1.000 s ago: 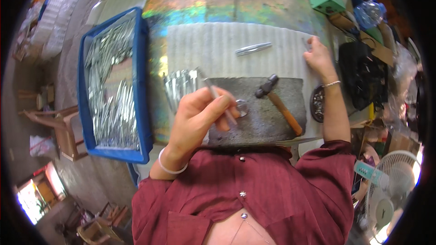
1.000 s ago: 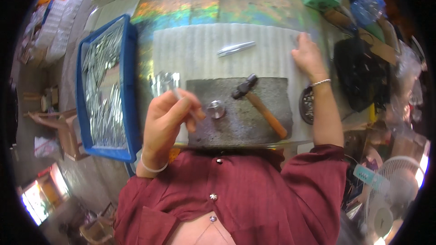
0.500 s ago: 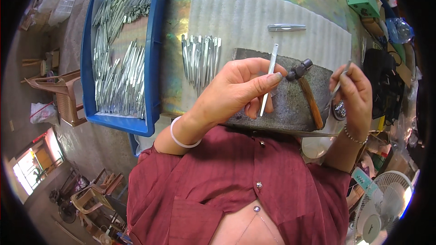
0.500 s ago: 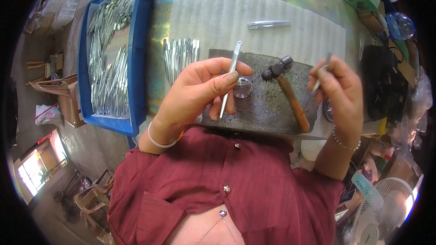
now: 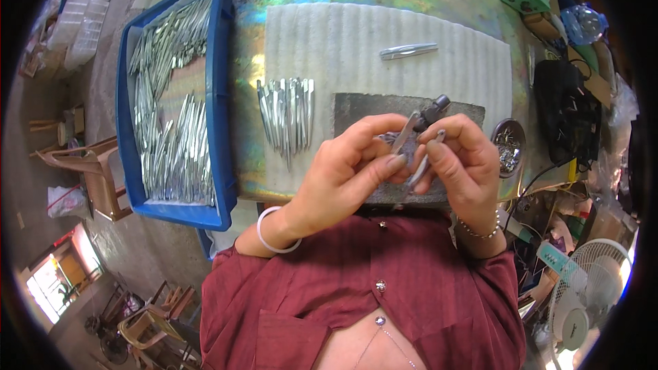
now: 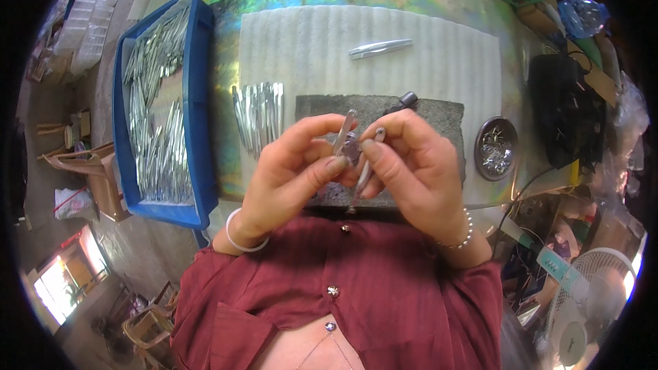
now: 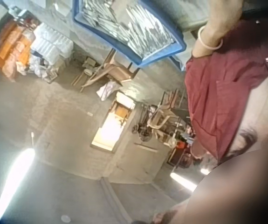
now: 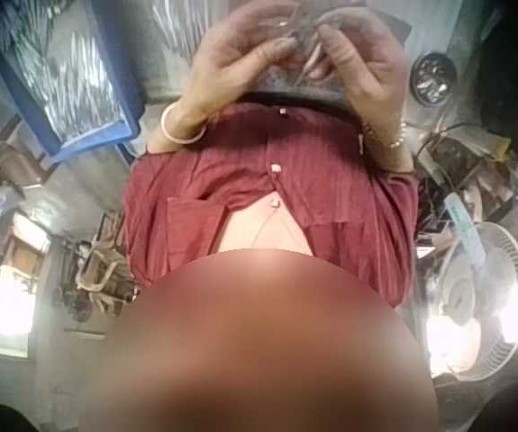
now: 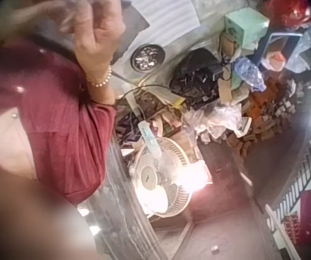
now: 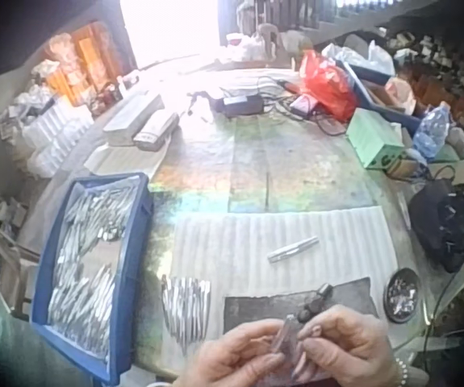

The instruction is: Manually hammering and marking small metal strips on a stone block for assembly or processing.

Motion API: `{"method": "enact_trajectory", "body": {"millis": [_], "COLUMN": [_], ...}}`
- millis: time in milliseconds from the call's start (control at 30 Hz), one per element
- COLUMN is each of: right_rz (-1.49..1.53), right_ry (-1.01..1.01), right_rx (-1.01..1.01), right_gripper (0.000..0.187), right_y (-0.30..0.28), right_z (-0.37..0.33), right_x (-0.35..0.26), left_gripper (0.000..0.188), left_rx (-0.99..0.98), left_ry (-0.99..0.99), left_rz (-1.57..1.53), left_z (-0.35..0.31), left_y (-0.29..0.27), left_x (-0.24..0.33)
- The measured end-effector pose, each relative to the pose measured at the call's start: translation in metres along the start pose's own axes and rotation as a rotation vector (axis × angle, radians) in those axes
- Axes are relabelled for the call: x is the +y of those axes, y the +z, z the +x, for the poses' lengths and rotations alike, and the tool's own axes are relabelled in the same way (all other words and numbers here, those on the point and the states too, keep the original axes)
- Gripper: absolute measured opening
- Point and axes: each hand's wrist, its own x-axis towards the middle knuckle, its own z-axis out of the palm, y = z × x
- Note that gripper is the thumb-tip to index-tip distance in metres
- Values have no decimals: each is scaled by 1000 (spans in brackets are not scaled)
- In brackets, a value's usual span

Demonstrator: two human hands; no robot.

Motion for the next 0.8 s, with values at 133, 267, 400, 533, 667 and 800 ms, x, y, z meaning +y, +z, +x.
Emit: {"method": "enact_trajectory", "body": {"millis": [133, 267, 400, 533, 667, 800], "right_rz": [-81, -354, -428, -437, -437, -564], "right_ry": [-124, -314, -341, -360, -349, -443], "right_rx": [49, 75, 67, 58, 89, 58], "right_gripper": [7, 8, 13, 15, 15, 14], "right_y": [4, 1, 1, 4, 2, 4], "right_z": [-1, 1, -1, -3, -5, -4], "right_x": [5, 3, 2, 1, 4, -2], "left_gripper": [20, 12, 10, 11, 10, 8], "left_rx": [29, 68, 73, 85, 52, 47], "left_ry": [92, 203, 213, 232, 252, 276], "left_rz": [-5, 43, 139, 190, 209, 253], "left_z": [-4, 0, 1, -1, 2, 0], "left_y": [8, 10, 11, 11, 13, 13], "left_x": [-4, -8, -5, -3, -3, -3]}}
